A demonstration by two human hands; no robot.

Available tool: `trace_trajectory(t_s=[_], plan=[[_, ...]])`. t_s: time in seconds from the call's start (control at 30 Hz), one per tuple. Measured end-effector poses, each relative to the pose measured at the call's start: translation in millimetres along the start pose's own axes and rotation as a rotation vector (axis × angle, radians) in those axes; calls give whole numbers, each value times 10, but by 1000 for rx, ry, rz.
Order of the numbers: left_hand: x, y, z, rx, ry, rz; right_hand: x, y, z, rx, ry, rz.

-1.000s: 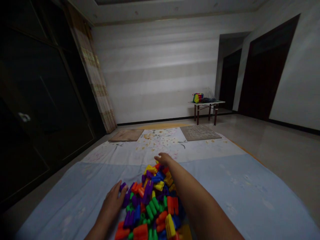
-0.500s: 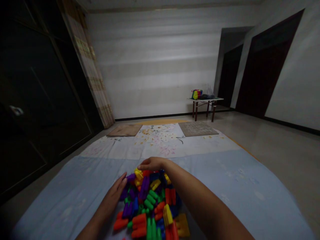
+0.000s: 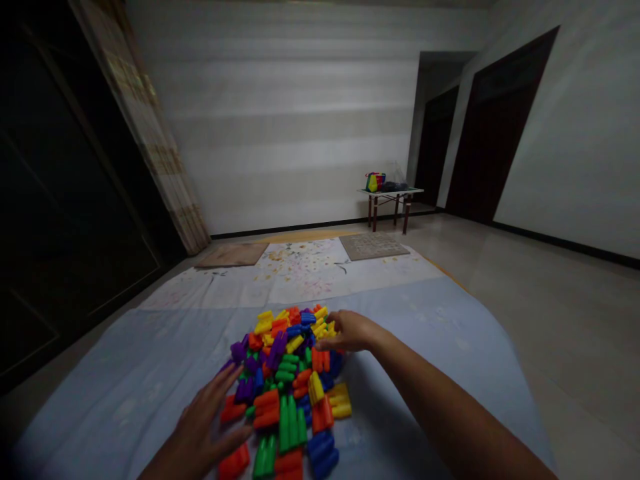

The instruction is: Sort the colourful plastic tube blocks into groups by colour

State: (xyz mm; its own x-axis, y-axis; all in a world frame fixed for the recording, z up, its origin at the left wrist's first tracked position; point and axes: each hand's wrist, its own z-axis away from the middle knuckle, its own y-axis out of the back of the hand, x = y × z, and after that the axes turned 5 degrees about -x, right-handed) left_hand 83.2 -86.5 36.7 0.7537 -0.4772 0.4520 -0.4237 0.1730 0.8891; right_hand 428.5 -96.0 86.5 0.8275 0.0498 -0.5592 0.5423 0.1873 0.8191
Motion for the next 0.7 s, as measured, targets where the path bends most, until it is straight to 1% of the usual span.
trace_trajectory(t_s=[0.1, 0.17, 0.27, 0.4, 0.47, 0.6, 0.7], plan=[[179, -84, 171, -114, -51, -56, -41, -167, 376, -56, 14, 56], [312, -155, 239, -181, -55, -63, -82, -316, 563, -81, 29, 82], [466, -257, 277, -213, -10, -87, -154, -545, 735, -93, 21, 146], [546, -327, 261, -228, 41, -124, -277, -773, 798, -122, 7, 160], [543, -343, 243, -216, 28, -125, -333, -854, 782, -117, 21, 132], [489, -416, 224, -157, -17, -100, -401, -967, 730, -90, 79, 125], [462, -496, 226, -73, -12, -73, -445, -987, 691, -59, 139, 146]])
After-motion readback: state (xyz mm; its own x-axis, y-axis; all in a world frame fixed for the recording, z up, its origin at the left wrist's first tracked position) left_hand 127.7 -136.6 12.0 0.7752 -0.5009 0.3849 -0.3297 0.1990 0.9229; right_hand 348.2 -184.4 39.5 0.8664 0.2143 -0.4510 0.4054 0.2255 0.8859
